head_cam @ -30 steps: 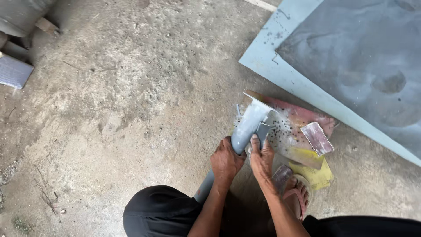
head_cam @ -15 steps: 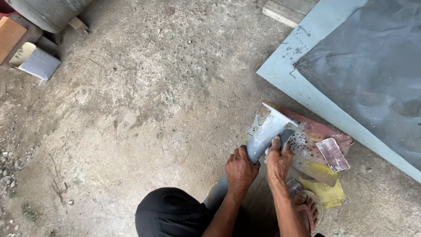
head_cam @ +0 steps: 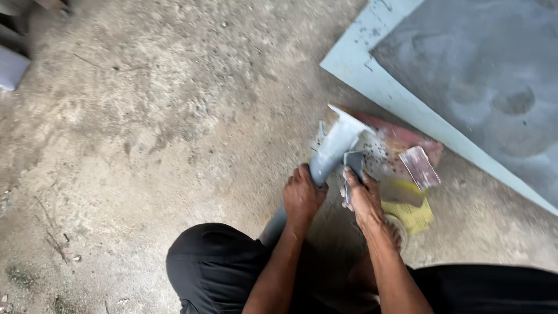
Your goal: The person sits on the floor and uses a sanding block to smooth the surface of a gray metal pipe. They hold the pipe with one hand and rub the sanding block along its length repeatedly.
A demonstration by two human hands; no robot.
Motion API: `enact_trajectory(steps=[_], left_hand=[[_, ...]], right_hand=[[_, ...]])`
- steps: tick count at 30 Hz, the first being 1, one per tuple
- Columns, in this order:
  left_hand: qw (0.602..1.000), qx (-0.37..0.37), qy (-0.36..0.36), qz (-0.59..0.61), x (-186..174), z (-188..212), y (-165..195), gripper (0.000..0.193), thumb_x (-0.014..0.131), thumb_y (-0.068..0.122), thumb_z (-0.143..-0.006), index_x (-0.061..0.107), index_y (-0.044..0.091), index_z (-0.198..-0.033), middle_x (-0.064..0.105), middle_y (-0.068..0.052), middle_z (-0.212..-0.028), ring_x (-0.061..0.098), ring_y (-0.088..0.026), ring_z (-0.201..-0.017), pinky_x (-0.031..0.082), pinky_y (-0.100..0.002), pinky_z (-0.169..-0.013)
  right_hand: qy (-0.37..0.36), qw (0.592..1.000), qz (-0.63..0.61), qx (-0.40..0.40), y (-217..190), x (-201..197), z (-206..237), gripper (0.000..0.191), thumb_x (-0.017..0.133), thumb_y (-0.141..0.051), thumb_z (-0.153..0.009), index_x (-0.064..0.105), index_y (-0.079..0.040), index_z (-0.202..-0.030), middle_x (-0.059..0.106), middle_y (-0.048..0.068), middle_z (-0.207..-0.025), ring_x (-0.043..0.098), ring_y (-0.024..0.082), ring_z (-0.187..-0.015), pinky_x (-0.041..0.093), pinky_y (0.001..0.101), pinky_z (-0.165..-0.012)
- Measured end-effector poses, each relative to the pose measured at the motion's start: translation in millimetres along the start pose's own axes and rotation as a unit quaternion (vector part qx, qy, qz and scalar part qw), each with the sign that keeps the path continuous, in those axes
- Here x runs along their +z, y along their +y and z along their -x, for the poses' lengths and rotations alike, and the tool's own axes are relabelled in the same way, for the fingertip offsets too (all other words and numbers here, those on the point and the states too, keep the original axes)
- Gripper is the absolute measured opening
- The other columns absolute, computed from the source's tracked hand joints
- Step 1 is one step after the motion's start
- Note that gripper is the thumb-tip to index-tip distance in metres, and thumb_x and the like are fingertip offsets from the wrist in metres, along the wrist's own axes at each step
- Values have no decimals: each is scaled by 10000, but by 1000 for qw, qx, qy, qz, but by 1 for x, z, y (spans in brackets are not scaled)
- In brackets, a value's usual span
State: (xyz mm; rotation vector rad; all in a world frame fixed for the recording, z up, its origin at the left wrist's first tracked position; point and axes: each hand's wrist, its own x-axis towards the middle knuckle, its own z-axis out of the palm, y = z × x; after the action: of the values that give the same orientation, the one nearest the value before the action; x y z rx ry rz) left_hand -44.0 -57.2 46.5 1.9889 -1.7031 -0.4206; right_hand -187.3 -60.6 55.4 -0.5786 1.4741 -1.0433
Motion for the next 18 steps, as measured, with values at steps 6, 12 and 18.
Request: enact_trajectory(steps=[6, 12, 18], left_hand=[[996, -43, -80, 19, -11, -10, -2, 645, 822, 363, -727, 577, 57, -1239, 717, -187, -1024, 734, -383, -847, 592, -490, -789], [964, -65, -205, 156, -27, -28, -15, 797, 824, 422, -685, 550, 76, -1348, 764, -168, -1057, 762, -305, -939, 597, -397, -884], [985, -34, -147, 88, -19, -17, -16, 725, 838, 413, -695, 619, 71, -1297, 772, -177, -1046, 771, -316, -918, 611, -412, -855]], right_hand=[[35, 992, -118, -35, 11, -35, 11, 148, 693, -281, -987, 670, -134, -980, 561, -13, -690, 562, 76, -550, 397, 240, -357], [37, 984, -154, -80, -2, -62, 13, 181, 692, -276, -996, 674, -97, -1005, 635, -2, -789, 603, 90, -600, 455, 250, -372], [72, 979, -176, -78, -2, -76, 4, 151, 698, -279, -968, 677, -145, -1034, 614, -26, -786, 585, 87, -585, 420, 260, -351]])
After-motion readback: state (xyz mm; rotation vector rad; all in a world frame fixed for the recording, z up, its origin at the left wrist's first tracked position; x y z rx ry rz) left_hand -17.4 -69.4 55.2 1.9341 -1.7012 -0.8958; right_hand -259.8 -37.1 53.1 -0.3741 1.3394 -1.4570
